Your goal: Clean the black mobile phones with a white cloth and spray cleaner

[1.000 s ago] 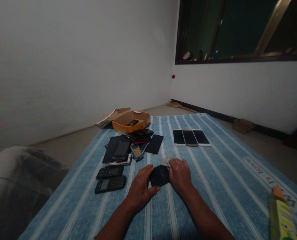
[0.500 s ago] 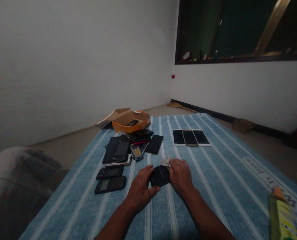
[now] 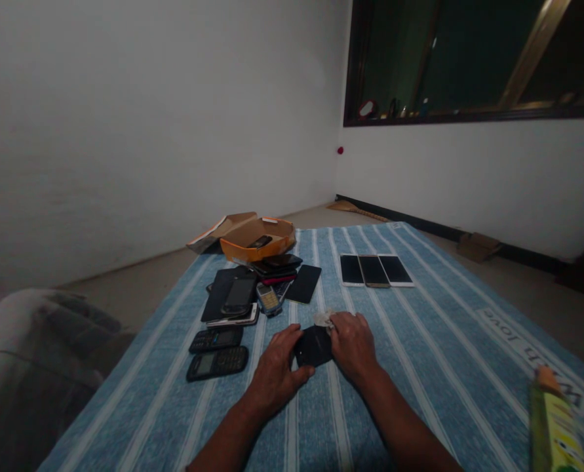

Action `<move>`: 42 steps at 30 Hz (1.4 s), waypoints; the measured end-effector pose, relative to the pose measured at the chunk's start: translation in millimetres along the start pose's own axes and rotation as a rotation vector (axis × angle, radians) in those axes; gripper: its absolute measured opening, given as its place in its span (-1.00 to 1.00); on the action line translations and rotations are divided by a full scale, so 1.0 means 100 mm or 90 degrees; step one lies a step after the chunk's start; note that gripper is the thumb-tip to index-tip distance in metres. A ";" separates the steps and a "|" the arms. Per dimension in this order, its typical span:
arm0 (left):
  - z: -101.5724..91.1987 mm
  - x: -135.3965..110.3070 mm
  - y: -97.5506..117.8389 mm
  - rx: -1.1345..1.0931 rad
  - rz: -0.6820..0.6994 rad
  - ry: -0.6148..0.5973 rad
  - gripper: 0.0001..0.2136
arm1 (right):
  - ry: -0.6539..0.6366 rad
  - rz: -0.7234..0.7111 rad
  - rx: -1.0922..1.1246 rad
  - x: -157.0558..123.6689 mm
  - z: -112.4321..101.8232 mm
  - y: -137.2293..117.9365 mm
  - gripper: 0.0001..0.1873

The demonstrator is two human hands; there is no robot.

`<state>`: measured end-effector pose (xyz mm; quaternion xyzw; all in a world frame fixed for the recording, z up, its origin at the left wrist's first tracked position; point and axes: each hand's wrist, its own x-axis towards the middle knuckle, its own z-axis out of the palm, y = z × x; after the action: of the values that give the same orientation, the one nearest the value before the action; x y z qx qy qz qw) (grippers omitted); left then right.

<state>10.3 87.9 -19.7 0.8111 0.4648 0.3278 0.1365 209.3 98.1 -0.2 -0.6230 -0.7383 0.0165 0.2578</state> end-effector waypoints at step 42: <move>0.02 0.05 0.02 -0.002 -0.012 0.005 -0.48 | -0.007 0.005 -0.084 -0.12 -0.05 0.06 -0.78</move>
<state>14.7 90.8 -18.1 0.8051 0.4726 0.3304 0.1387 217.5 86.6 -2.5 -0.6417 -0.7366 -0.0280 0.2118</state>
